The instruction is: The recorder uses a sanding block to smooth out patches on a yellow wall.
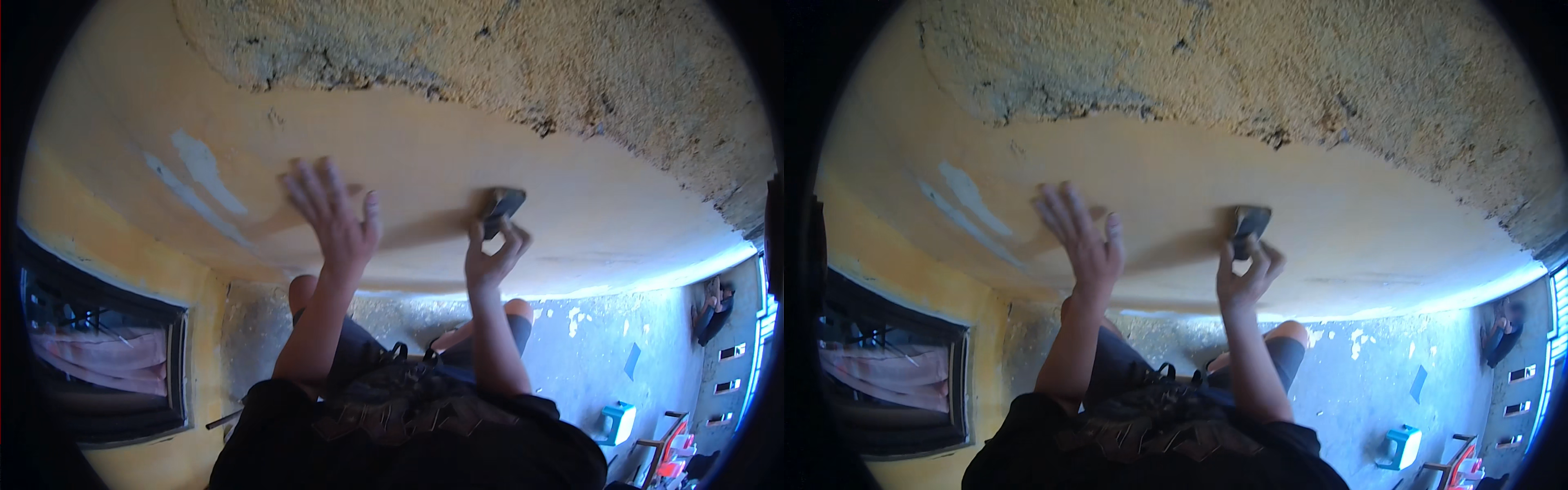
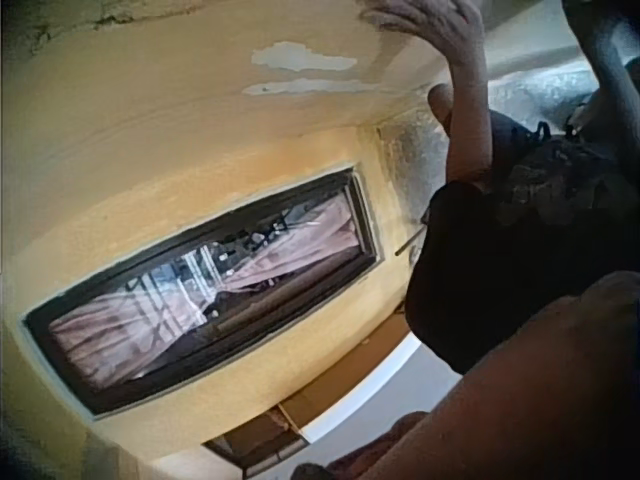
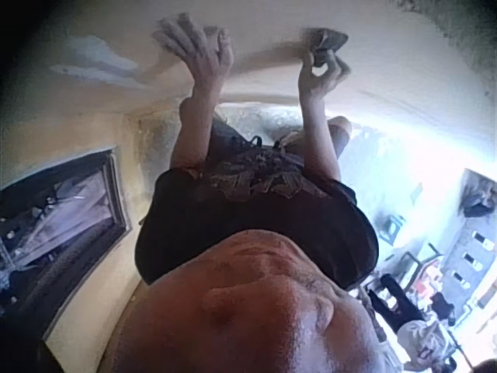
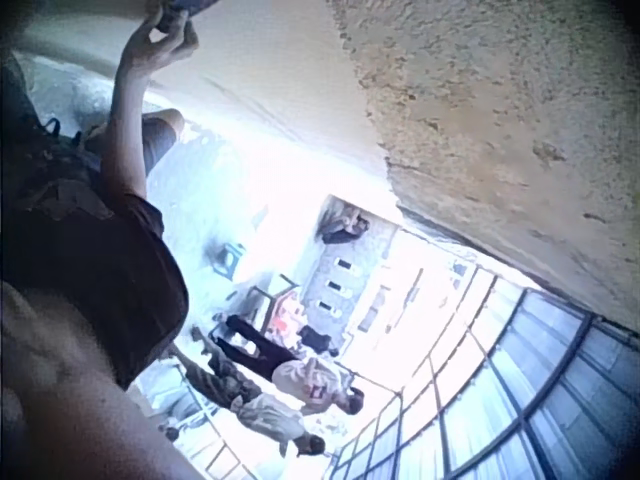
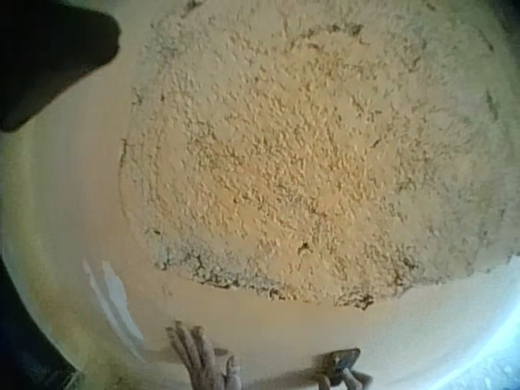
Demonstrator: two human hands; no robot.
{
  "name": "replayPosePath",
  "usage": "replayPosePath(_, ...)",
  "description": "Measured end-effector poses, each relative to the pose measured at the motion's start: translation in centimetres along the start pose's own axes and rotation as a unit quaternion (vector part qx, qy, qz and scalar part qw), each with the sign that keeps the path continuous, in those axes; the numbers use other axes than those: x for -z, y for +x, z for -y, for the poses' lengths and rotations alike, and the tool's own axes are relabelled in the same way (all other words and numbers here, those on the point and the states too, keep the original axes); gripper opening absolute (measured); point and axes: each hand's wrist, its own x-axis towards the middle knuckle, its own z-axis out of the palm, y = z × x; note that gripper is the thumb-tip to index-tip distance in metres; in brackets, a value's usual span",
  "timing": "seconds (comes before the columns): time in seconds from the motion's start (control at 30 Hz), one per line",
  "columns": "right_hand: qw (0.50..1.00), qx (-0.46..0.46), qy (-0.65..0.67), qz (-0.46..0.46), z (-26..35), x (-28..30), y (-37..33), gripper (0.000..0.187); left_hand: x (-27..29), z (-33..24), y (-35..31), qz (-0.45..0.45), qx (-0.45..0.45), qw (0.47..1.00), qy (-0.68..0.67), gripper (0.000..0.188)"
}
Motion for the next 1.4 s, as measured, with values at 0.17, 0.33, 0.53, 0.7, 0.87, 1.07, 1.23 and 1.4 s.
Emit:
replayPosePath(0.17,0.996,0.033,0.049,-0.062,3.1,-0.5,7.8,0.049,0.1,0.9,-1.0,0.01,0.037,0.999,0.017,0.076)
replayPosePath(0.33,1.0,0.026,-0.002,0.009,1.1,-1.6,-2.3,0.047,-0.9,0.6,-1.9,0.022,0.04,0.999,-0.007,0.076)
replayPosePath(0.53,0.994,0.051,0.066,-0.064,5.8,-2.8,8.1,0.044,0.6,1.0,-2.4,0.068,0.054,0.996,-0.027,0.077)
replayPosePath(0.7,0.999,-0.023,0.044,0.001,3.0,-3.4,-3.1,0.038,1.4,-1.1,-3.9,0.093,0.057,0.99,-0.089,0.077)
replayPosePath(0.87,0.993,-0.016,0.116,-0.027,5.9,-4.8,0.8,0.04,3.4,-3.0,-4.1,0.088,-0.131,0.971,-0.178,0.046)
replayPosePath(1.07,0.999,0.035,0.027,0.023,5.5,-3.9,-0.7,0.038,1.4,-7.9,-1.6,0.032,-0.129,0.963,-0.235,0.037)
replayPosePath(1.23,0.993,0.053,0.065,0.084,4.7,-1.5,0.0,0.039,0.4,-8.5,-2.2,0.037,-0.095,0.973,-0.205,0.039)
replayPosePath(1.4,0.971,0.148,0.167,0.084,1.3,1.8,4.0,0.051,-1.4,-9.1,-2.4,-0.026,-0.105,0.978,-0.178,0.043)
